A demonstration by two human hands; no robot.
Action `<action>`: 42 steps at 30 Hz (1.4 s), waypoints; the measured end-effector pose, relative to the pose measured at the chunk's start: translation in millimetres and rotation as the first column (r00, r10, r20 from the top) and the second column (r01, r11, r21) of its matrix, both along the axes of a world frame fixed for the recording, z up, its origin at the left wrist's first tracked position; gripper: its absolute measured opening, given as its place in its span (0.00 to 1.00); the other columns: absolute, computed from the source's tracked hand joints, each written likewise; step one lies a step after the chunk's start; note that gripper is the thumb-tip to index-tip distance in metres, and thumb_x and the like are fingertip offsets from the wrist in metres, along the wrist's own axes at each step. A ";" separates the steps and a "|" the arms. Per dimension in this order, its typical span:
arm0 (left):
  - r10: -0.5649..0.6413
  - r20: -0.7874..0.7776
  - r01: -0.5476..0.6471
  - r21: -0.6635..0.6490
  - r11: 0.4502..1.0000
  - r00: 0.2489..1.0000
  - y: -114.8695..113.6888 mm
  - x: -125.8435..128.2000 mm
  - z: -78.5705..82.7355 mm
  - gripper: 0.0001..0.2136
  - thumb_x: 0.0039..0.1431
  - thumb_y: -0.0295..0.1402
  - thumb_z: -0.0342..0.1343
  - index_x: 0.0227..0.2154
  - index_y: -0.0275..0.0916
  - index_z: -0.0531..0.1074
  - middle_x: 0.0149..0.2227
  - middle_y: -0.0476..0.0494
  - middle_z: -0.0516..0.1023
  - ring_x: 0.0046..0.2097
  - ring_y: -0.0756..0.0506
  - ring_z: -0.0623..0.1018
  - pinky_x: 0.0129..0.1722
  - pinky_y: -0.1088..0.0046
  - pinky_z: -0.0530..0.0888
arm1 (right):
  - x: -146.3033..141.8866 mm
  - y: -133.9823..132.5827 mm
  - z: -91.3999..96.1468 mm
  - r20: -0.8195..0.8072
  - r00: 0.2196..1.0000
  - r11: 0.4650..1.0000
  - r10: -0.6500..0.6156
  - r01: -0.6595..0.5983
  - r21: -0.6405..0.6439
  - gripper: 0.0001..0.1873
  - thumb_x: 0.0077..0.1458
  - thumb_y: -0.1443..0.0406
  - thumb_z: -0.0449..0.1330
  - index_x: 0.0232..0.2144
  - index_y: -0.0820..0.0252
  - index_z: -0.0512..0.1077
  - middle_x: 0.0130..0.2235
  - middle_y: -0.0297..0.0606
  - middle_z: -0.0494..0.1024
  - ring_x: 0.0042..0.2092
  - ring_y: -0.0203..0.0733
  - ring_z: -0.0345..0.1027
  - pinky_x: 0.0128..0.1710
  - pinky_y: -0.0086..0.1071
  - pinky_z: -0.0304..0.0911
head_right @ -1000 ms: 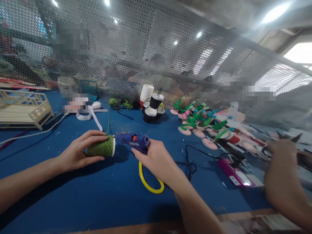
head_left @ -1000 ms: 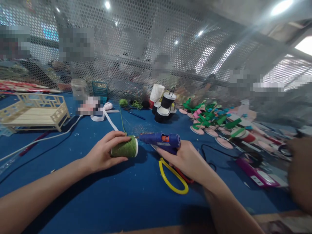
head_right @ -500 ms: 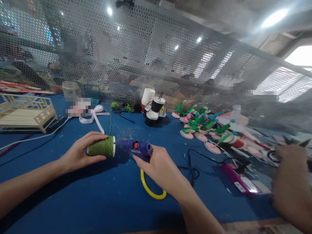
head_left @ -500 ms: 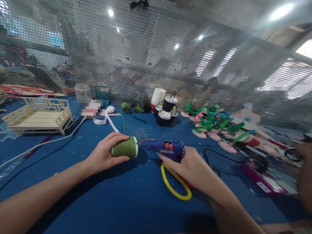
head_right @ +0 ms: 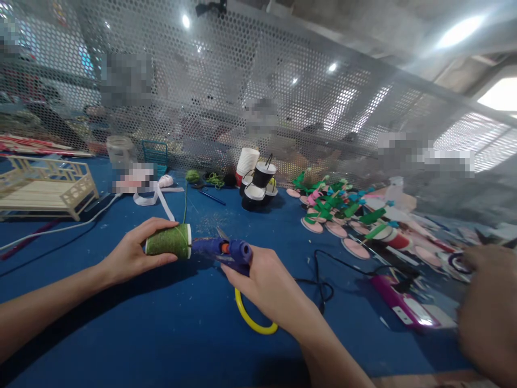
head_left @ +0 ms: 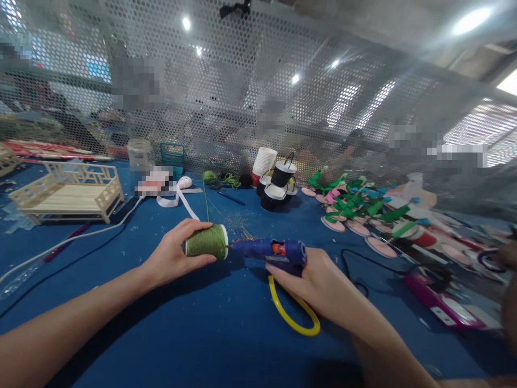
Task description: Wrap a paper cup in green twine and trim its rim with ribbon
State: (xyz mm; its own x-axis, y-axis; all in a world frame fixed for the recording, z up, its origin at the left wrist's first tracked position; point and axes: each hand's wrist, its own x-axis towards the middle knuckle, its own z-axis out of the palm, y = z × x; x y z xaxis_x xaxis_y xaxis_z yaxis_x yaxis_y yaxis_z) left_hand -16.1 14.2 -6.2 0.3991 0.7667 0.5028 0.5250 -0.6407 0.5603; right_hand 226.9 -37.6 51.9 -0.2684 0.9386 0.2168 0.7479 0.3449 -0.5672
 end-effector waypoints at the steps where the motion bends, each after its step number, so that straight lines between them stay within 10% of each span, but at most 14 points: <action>1: -0.005 -0.002 0.005 0.008 1.000 1.000 -0.1 -0.1 -0.2 0.21 0.49 0.38 0.59 0.45 0.39 0.64 0.43 0.41 0.70 0.45 0.43 0.72 0.45 0.62 0.70 | 0.1 0.2 -0.1 0.002 1.000 1.000 -0.009 0.009 0.006 0.11 0.48 0.64 0.55 0.17 0.60 0.62 0.19 0.30 0.66 0.20 0.31 0.55 0.17 0.25 0.52; 15: -0.185 -0.149 0.212 0.192 0.958 0.971 -2.8 -1.9 -5.5 0.21 0.54 0.32 0.55 0.51 0.42 0.60 0.50 0.37 0.64 0.53 0.41 0.65 0.50 0.59 0.67 | 1.5 6.3 -0.9 0.025 0.994 0.994 -0.104 0.104 0.034 0.15 0.48 0.61 0.56 0.15 0.57 0.58 0.14 0.29 0.64 0.18 0.34 0.57 0.18 0.27 0.54; 42: -0.159 -0.245 0.231 0.301 0.925 0.956 -3.5 0.4 -2.6 0.20 0.54 0.31 0.54 0.51 0.42 0.59 0.49 0.36 0.65 0.50 0.41 0.66 0.48 0.59 0.68 | 2.2 7.6 0.0 0.052 0.995 0.996 -0.082 0.080 0.031 0.13 0.49 0.62 0.55 0.17 0.59 0.60 0.15 0.30 0.66 0.19 0.34 0.59 0.18 0.26 0.54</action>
